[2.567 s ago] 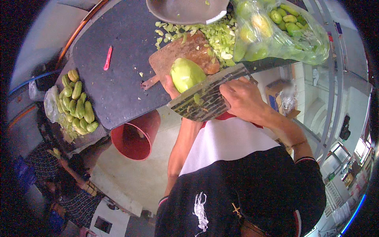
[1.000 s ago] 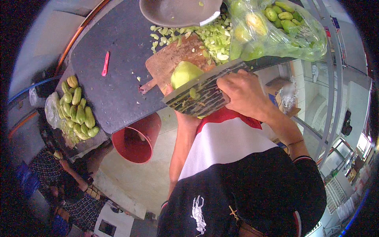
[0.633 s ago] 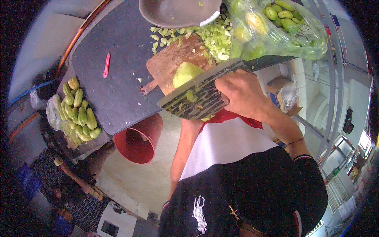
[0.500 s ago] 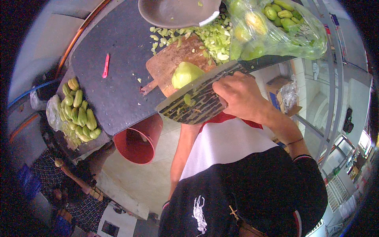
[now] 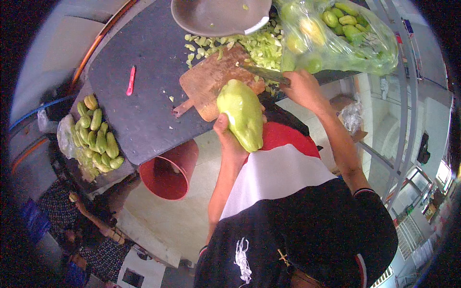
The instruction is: The person slices a papaya into small pieces using a knife and a grater-like tool on a wooden cutting board.
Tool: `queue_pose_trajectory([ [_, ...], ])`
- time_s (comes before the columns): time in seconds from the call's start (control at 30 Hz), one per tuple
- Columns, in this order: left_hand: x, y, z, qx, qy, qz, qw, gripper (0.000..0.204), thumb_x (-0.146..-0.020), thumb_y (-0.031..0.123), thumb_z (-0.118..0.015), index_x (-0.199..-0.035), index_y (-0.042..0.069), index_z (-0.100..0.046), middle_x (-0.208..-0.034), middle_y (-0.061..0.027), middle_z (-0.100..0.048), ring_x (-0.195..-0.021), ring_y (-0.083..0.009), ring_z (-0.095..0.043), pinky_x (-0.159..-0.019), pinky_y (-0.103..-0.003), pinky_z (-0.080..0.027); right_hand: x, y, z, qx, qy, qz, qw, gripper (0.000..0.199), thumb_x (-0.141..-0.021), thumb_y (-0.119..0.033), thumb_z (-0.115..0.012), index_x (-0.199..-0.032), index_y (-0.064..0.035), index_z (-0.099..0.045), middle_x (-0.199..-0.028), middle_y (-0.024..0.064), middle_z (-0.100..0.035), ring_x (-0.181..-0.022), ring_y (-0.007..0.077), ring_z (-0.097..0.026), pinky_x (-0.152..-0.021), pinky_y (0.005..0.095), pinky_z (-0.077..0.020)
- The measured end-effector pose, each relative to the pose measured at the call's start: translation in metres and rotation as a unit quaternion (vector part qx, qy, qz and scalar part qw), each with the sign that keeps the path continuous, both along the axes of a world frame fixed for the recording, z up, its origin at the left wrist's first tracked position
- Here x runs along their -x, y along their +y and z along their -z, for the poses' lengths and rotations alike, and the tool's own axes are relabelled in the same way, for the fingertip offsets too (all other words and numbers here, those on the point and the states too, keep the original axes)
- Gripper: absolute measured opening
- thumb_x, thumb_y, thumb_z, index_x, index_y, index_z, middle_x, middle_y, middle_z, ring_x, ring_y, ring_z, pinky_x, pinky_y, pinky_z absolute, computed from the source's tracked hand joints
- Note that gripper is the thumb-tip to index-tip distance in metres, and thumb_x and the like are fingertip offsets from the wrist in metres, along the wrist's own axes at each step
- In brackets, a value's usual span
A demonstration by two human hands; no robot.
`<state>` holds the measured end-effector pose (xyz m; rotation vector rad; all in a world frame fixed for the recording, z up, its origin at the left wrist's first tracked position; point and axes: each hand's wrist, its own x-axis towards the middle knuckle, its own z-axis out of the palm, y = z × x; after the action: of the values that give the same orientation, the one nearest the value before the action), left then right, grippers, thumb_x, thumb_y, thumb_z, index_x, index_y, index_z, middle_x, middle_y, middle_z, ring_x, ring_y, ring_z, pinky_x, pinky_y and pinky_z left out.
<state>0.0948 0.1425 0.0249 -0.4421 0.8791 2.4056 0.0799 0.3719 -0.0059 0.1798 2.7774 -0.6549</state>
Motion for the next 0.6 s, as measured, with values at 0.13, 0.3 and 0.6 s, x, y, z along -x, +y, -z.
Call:
queue_pose_trajectory([
  [0.13, -0.001, 0.003, 0.000, 0.000, -0.020, -0.016, 1.000, 0.069, -0.086, 0.053, -0.053, -0.134, 0.003, -0.048, -0.118, -0.0181, -0.062, -0.097, -0.0314, -0.065, -0.079, -0.042, -0.057, -0.008, -0.009, -0.060, 0.033, 0.076, -0.007, 0.997, 0.025, -0.075, -0.022, -0.074, -0.093, -0.0067, -0.068, -0.085, 0.0174, -0.069, -0.084, 0.0392, -0.067, -0.077, 0.0496, -0.0544],
  [0.3, -0.023, -0.010, 0.020, -0.028, -0.039, -0.023, 0.999, 0.059, -0.094, 0.051, -0.051, -0.134, 0.008, -0.049, -0.129, -0.0105, -0.058, -0.112, -0.0266, -0.059, -0.089, -0.041, -0.054, -0.014, -0.048, -0.086, 0.084, 0.153, -0.140, 0.975, 0.024, -0.065, -0.012, -0.073, -0.083, -0.0075, -0.058, -0.080, 0.0094, -0.064, -0.075, 0.0337, -0.063, -0.069, 0.0434, -0.0511],
  [0.6, -0.029, -0.015, 0.035, -0.091, -0.018, 0.012, 0.996, 0.033, -0.100, 0.029, -0.051, -0.127, 0.010, -0.055, -0.119, -0.0084, -0.063, -0.101, -0.0210, -0.064, -0.079, -0.034, -0.059, -0.014, -0.055, -0.094, 0.064, 0.223, -0.177, 0.956, 0.019, -0.065, -0.011, -0.071, -0.077, -0.0093, -0.057, -0.074, 0.0058, -0.062, -0.069, 0.0269, -0.063, -0.065, 0.0399, -0.0489],
])
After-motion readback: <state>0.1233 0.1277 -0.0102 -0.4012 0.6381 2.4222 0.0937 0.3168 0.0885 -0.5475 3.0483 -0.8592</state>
